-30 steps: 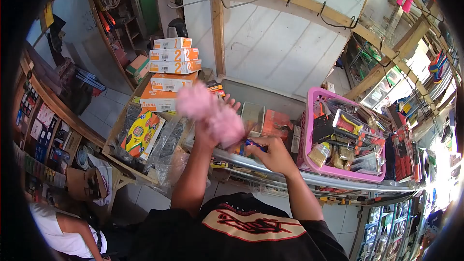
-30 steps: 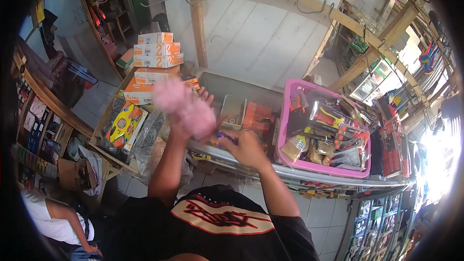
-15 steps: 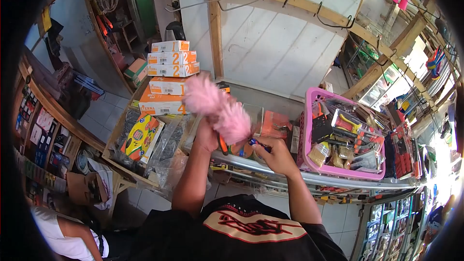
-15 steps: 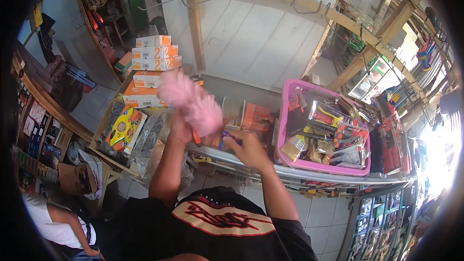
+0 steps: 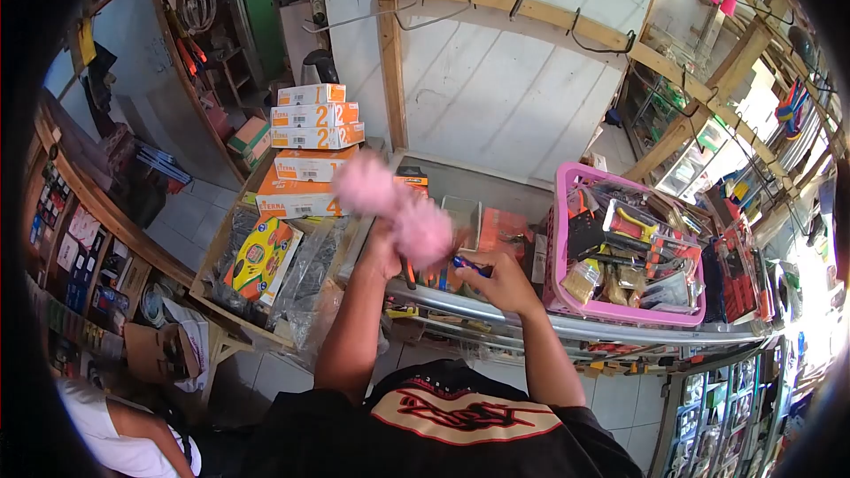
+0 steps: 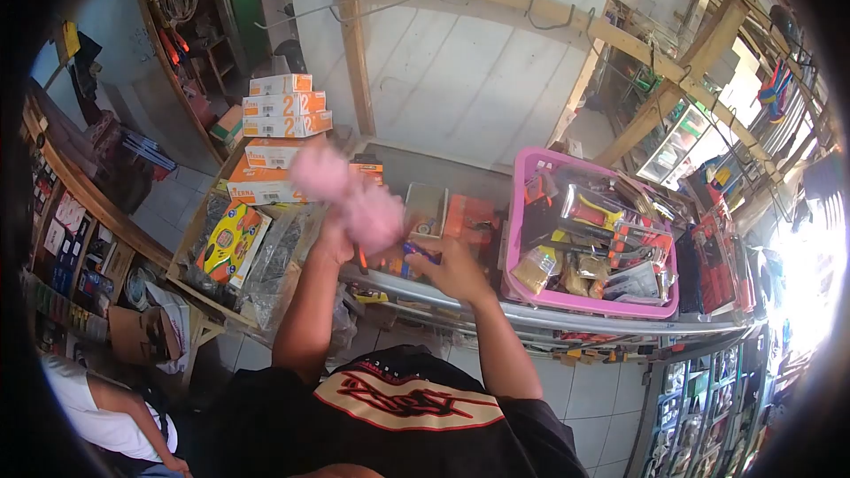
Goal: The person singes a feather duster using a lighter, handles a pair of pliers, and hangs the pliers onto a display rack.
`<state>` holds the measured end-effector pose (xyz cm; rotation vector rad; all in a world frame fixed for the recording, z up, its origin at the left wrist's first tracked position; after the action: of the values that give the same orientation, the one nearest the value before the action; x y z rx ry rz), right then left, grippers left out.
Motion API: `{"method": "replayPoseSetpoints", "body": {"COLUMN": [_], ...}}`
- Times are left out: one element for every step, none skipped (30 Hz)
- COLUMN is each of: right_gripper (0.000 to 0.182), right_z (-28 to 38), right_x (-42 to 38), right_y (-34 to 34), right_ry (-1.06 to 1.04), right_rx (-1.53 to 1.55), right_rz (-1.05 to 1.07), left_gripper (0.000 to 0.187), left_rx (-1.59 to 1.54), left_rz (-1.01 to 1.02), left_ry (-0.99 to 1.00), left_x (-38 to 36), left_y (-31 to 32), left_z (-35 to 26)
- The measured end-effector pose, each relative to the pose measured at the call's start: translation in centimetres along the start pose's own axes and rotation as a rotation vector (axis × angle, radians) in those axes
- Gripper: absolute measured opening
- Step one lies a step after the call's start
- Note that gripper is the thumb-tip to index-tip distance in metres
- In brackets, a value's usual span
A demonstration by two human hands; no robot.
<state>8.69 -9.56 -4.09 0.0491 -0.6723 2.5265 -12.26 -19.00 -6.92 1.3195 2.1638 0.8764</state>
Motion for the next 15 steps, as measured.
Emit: {"method": "replayPoseSetpoints", "body": {"right_gripper": [0.027,0.028,0.029,0.03,0.03,0.03,0.03,0.031,0.032,0.033,0.034,0.034,0.034,0.034,0.034], "right_z": [-0.1,-0.3,-0.4,-0.6,-0.5,-0.6,-0.5,-0.6,-0.4,-0.5,-0.8,-1.2,-1.4,-1.5,-1.3], "right_x": [-0.2,-0.2,-0.3,-0.4,-0.5,-0.6,-0.8,-1.0,-1.3,-1.6,-1.8,-1.9,-1.8,-2.0,-2.3], "right_y": [0.1,-0.1,-0.3,-0.6,-0.4,-0.1,0.0,-0.1,-0.3,-0.4,-0.5,-0.4,-0.5,-0.7,-1.0], "right_ry": [-0.022,0.016,0.052,0.089,-0.002,-0.094,-0.186,-0.131,-0.075,-0.018,-0.024,-0.031,-0.041,-0.022,-0.002], "right_rx": [0.044,-0.022,-0.089,-0.156,-0.128,-0.101,-0.073,-0.081,-0.089,-0.096,-0.097,-0.1,-0.103,-0.07,-0.035], "right_rz": [0.019,-0.029,-0.076,-0.124,-0.075,-0.026,0.023,0.019,0.015,0.012,-0.06,-0.13,-0.199,-0.208,-0.217], "left_gripper": [0.057,0.056,0.056,0.056,0.056,0.058,0.058,0.058,0.058,0.059,0.059,0.06,0.061,0.06,0.06], "left_rx": [-0.038,0.119,0.123,0.127,0.129,-0.021,0.047,0.115,0.091,0.067,-0.009,0.003,0.014,-0.084,-0.18], "left_rz": [0.059,-0.127,-0.193,-0.258,-0.322,-0.218,-0.092,0.034,0.046,0.059,-0.113,-0.142,-0.171,-0.199,-0.227], "left_ry": [0.044,0.063,0.007,-0.049,-0.105,-0.026,0.071,0.166,0.169,0.173,0.141,0.148,0.158,0.167,0.175], "left_x": [-0.1,0.8,0.8,0.8,0.9,0.6,2.0,4.5,3.0,1.4,0.3,0.4,0.5,0.6,0.2], "left_y": [-0.2,-2.9,-3.4,-3.8,-4.1,-2.9,-5.2,-9.9,-7.8,-5.4,-2.3,-2.2,-2.0,-1.6,0.4], "left_z": [0.1,0.6,0.5,0.5,0.6,0.5,1.6,3.8,2.2,0.3,-0.8,-0.9,-1.2,-1.2,-1.8]}}
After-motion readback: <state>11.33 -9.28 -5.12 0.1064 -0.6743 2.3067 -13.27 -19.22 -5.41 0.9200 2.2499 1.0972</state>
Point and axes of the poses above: each hand's wrist, its own x-axis towards the middle knuckle, its own y-axis out of the palm, z = x × y, the point moved 4 cm from there along x, towards the middle knuckle, and after that the axes turned 1 degree about y, right-handed, at the moved point
